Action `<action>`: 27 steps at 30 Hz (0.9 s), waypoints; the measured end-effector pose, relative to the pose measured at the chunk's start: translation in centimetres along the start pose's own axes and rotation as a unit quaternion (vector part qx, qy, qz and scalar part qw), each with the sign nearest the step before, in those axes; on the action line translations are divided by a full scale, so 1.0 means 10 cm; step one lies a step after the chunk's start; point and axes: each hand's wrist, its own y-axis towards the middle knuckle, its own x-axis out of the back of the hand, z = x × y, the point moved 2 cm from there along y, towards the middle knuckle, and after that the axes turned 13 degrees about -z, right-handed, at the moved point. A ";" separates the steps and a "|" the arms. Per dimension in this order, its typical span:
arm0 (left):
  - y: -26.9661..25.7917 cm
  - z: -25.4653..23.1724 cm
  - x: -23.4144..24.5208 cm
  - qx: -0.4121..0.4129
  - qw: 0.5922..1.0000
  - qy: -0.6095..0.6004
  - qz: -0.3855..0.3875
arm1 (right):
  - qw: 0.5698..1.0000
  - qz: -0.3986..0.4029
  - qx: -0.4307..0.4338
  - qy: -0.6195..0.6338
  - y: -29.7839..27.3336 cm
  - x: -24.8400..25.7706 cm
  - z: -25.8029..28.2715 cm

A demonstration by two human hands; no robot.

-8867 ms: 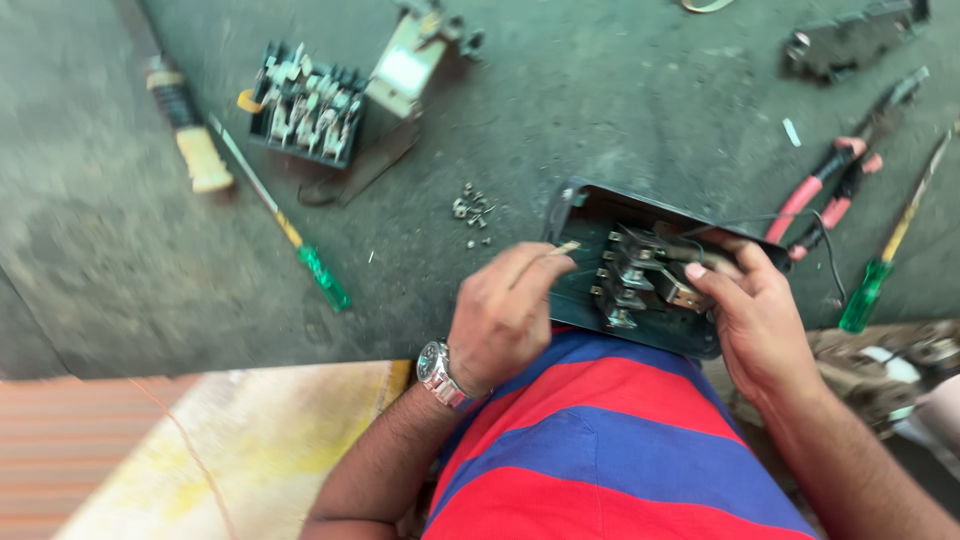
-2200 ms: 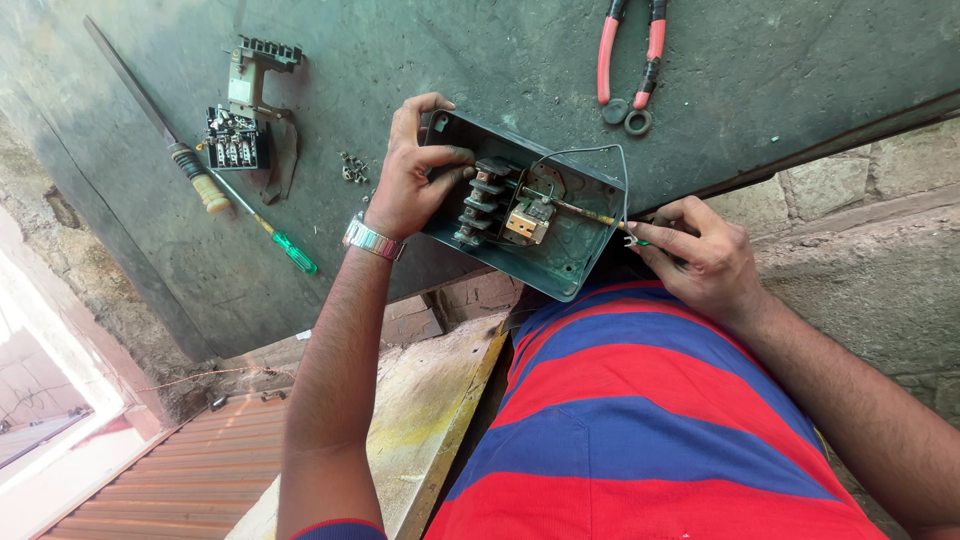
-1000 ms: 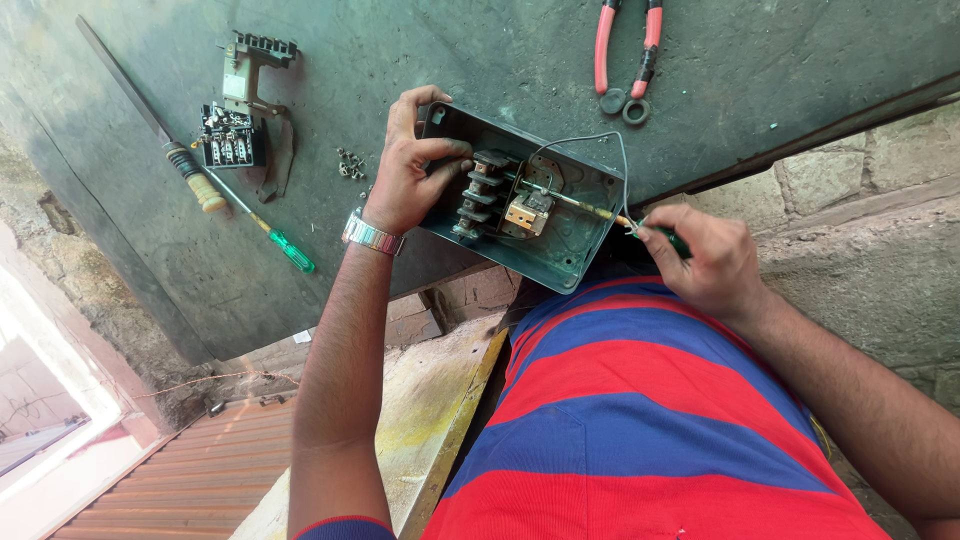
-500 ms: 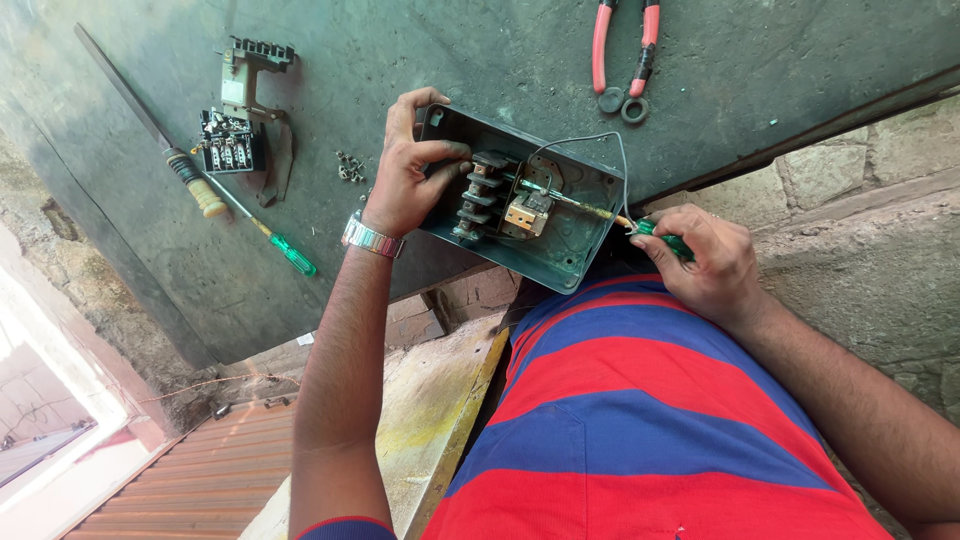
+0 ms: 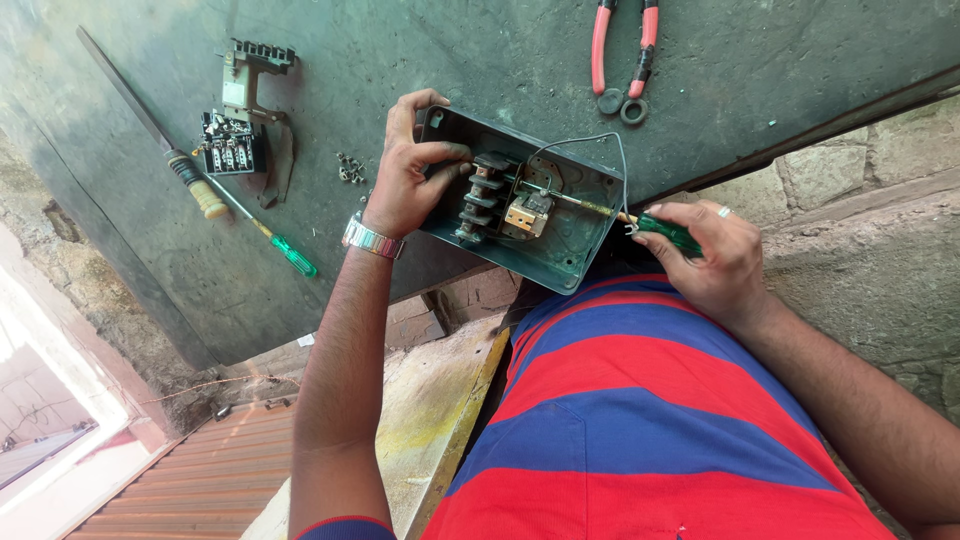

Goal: The person uses a screwdriver to adjust internal contacts and terminals inside a small electrical component housing. They then wipe a small black plastic part with a cloth and place it on the table.

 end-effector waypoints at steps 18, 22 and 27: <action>0.00 -0.03 0.02 -0.013 1.000 -0.003 -0.004 | 0.999 0.039 -0.028 -0.001 0.01 0.00 0.01; 0.00 -0.03 0.03 -0.022 1.000 -0.008 -0.009 | 0.998 0.057 -0.015 0.030 0.04 0.01 0.01; 0.00 -0.05 0.03 -0.029 0.999 -0.005 -0.015 | 0.998 0.033 0.020 0.058 0.15 0.05 0.09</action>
